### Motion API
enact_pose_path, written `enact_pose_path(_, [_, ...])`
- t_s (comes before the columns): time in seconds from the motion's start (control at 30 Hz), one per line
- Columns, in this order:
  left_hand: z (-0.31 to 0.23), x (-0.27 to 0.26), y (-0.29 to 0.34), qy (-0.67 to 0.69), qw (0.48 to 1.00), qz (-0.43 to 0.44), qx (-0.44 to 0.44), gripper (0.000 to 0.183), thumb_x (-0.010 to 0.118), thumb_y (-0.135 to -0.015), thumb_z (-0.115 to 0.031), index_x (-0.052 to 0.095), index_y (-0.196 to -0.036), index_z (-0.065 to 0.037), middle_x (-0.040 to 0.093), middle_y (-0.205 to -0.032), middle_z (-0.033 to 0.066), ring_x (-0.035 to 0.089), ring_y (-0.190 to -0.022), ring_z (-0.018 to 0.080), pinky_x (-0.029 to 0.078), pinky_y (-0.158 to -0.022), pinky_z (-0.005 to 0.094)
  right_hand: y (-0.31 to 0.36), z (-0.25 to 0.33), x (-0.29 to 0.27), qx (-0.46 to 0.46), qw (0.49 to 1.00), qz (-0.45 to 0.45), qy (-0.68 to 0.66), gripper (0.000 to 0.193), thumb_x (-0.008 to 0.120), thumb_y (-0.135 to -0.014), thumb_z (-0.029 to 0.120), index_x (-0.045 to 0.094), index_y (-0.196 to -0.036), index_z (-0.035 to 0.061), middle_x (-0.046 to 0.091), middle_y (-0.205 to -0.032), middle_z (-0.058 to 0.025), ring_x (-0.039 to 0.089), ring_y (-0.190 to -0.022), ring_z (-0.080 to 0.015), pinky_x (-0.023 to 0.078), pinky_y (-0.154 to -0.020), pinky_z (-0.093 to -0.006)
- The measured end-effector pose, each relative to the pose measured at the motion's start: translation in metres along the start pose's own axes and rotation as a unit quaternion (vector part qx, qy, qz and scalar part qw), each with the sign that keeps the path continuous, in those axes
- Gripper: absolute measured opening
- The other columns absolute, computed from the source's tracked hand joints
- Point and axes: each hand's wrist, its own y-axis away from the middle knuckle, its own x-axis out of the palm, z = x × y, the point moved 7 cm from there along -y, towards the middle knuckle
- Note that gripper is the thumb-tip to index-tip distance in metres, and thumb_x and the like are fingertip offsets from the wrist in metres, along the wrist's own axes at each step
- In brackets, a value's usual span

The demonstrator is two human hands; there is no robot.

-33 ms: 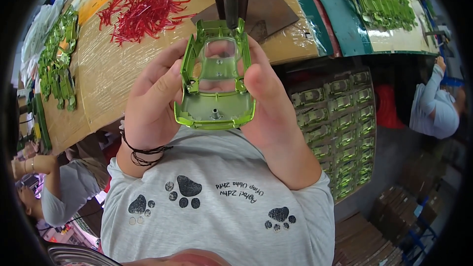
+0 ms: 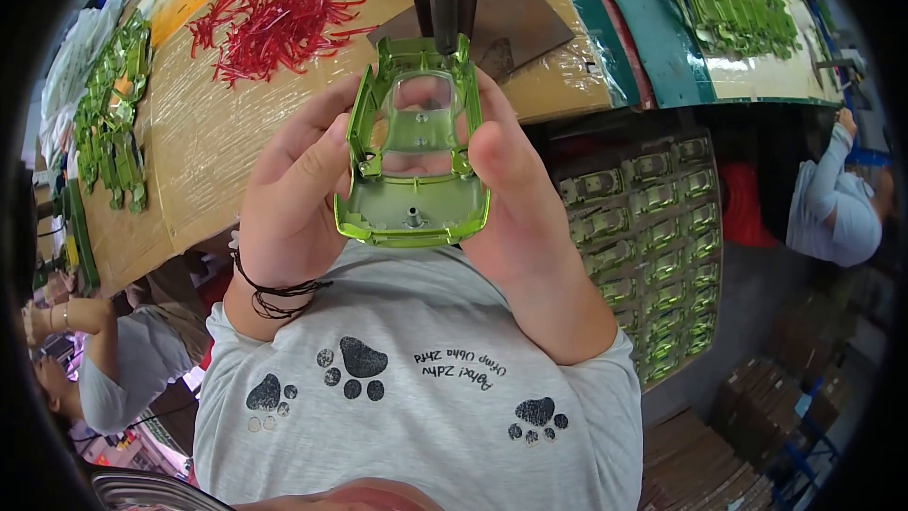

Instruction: The person assembles green translucent toy car shells by attaching small red plastic components to them using a press tool.

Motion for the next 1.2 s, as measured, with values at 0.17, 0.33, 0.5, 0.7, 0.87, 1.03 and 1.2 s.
enact_pose_path(0.17, [0.002, 0.0, 0.0, 0.007, 1.0, -0.002, 0.005, 0.063, 0.054, -0.099, -0.019, 0.019, -0.144, 0.009, 0.049, -0.136, 0.0164, 0.059, -0.116, 0.026, 0.053, -0.091, 0.0343, 0.001, -0.001, 0.002, 0.003, 1.0, -0.008, 0.007, 0.071, 0.067, -0.088, 0.045, 0.037, -0.134, 0.0013, 0.055, -0.124, -0.014, 0.063, -0.106, -0.0287, 0.056, -0.087, -0.044])
enact_pose_path(0.33, [0.002, 0.0, 0.002, 0.015, 1.0, -0.004, 0.008, 0.063, 0.054, -0.099, -0.018, 0.02, -0.144, 0.009, 0.05, -0.135, 0.0158, 0.06, -0.114, 0.0238, 0.054, -0.09, 0.0326, 0.001, -0.003, 0.003, -0.001, 1.0, 0.013, -0.001, 0.07, 0.067, -0.087, 0.046, 0.039, -0.133, 0.001, 0.056, -0.123, -0.014, 0.062, -0.108, -0.0285, 0.055, -0.089, -0.0442])
enact_pose_path(0.5, [0.003, 0.0, 0.003, 0.014, 1.0, -0.01, 0.009, 0.063, 0.056, -0.097, -0.014, 0.02, -0.144, 0.009, 0.048, -0.136, 0.0172, 0.06, -0.112, 0.0231, 0.054, -0.089, 0.033, 0.006, -0.004, 0.002, 0.019, 0.997, 0.011, -0.07, 0.071, 0.067, -0.087, 0.047, 0.04, -0.134, 0.0007, 0.056, -0.123, -0.0131, 0.061, -0.11, -0.0262, 0.054, -0.091, -0.043])
enact_pose_path(0.7, [0.003, 0.003, 0.003, -0.009, 1.0, 0.009, -0.023, 0.061, 0.056, -0.096, -0.01, 0.024, -0.144, 0.009, 0.047, -0.137, 0.0172, 0.058, -0.115, 0.0228, 0.054, -0.09, 0.0329, 0.01, -0.007, -0.009, 0.017, 0.997, 0.028, -0.069, 0.076, 0.071, -0.084, 0.047, 0.04, -0.136, 0.0005, 0.055, -0.126, -0.0127, 0.06, -0.112, -0.0255, 0.054, -0.091, -0.0436])
enact_pose_path(0.87, [0.016, -0.02, 0.024, -0.129, 0.981, 0.103, -0.099, 0.049, 0.054, -0.094, -0.006, 0.04, -0.138, 0.009, 0.052, -0.135, 0.0207, 0.063, -0.107, 0.0241, 0.051, -0.093, 0.0371, 0.039, 0.013, -0.033, -0.082, 0.98, -0.1, 0.15, 0.085, 0.076, -0.08, 0.04, 0.033, -0.142, 0.0003, 0.051, -0.132, -0.0149, 0.059, -0.115, -0.0251, 0.056, -0.089, -0.0407])
enact_pose_path(1.03, [-0.042, -0.084, 0.07, -0.294, 0.942, -0.067, 0.144, 0.028, 0.05, -0.091, 0.004, 0.06, -0.118, 0.005, 0.065, -0.108, 0.0164, 0.065, -0.09, 0.0203, 0.052, -0.083, 0.0324, 0.062, 0.086, -0.08, -0.206, 0.934, -0.186, 0.223, 0.075, 0.062, -0.083, 0.014, 0.027, -0.146, -0.002, 0.048, -0.137, -0.0143, 0.061, -0.103, -0.0216, 0.054, -0.084, -0.033])
enact_pose_path(1.2, [-0.126, -0.191, 0.144, -0.392, 0.787, -0.375, 0.293, 0.03, 0.052, -0.095, -0.008, 0.059, -0.122, 0.005, 0.065, -0.109, 0.0117, 0.056, -0.077, 0.0098, 0.045, -0.069, 0.0238, 0.048, 0.172, -0.103, -0.222, 0.737, -0.339, 0.54, 0.054, 0.045, -0.087, -0.003, 0.042, -0.141, -0.0001, 0.057, -0.127, -0.0149, 0.059, -0.098, -0.0199, 0.048, -0.082, -0.03])
